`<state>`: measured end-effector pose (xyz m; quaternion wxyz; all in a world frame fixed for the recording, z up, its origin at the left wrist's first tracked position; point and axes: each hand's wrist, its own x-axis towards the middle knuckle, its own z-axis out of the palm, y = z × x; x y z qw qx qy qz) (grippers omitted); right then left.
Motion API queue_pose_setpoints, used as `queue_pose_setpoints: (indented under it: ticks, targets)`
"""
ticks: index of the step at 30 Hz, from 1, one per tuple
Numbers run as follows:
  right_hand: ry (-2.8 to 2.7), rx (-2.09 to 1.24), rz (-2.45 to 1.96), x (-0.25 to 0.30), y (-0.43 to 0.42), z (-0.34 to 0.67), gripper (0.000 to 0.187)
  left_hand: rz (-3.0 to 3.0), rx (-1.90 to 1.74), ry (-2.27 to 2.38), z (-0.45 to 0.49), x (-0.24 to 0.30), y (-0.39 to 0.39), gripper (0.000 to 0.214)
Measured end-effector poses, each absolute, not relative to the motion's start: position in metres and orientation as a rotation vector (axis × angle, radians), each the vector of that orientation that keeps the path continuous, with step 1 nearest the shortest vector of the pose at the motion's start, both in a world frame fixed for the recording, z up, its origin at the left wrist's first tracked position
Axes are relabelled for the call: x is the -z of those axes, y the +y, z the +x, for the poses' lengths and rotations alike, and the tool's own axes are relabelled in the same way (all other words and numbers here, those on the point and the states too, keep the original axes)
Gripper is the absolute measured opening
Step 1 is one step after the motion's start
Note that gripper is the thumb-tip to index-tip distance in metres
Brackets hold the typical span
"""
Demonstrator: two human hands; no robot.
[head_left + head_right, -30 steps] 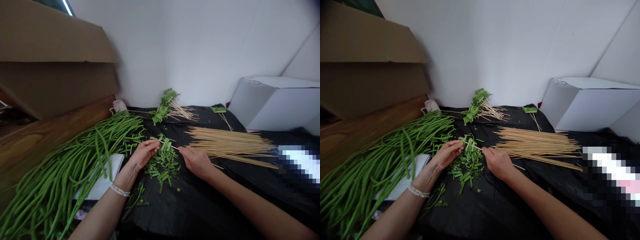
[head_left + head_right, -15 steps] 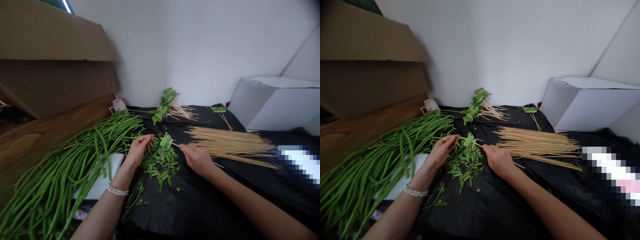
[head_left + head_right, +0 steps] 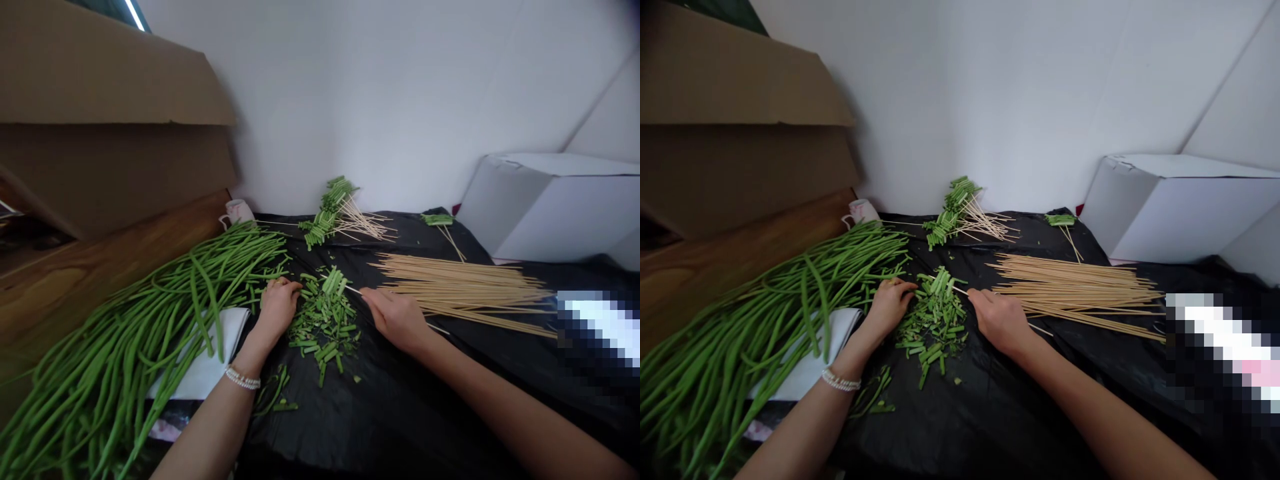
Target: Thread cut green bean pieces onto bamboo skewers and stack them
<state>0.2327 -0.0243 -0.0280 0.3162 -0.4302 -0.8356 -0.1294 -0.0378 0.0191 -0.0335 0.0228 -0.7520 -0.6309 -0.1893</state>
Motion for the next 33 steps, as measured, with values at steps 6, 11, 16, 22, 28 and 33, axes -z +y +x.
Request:
queue_pose_setpoints:
  ticks: [6, 11, 16, 22, 28, 33]
  targets:
    - [-2.193, 0.333, -1.145, 0.028, -0.025, 0.233, 0.026, -2.332, 0.938, -1.956, -0.035, 0.017, 0.013, 0.01]
    - [-2.195, 0.352, -1.142, 0.028, -0.025, 0.234, 0.025, -2.327, 1.84, -2.128, -0.027, 0.01, 0.013, 0.013]
    - [-2.197, 0.345, -1.131, 0.028, -0.025, 0.233, 0.026, -2.315, 2.557, -2.389, -0.017, 0.012, 0.011, 0.033]
    - [-2.202, 0.34, -1.16, 0.029, -0.026, 0.232, 0.025, -2.122, 2.904, -2.574, -0.011, 0.007, 0.006, 0.034]
    - [-2.242, 0.306, -1.15, 0.031, -0.026, 0.231, 0.026, -2.174, 2.99, -2.546, -0.009, 0.006, 0.005, 0.031]
    - [-2.251, 0.3, -1.137, 0.031, -0.026, 0.23, 0.026, -2.233, 2.974, -2.536, -0.009, 0.007, 0.004, 0.029]
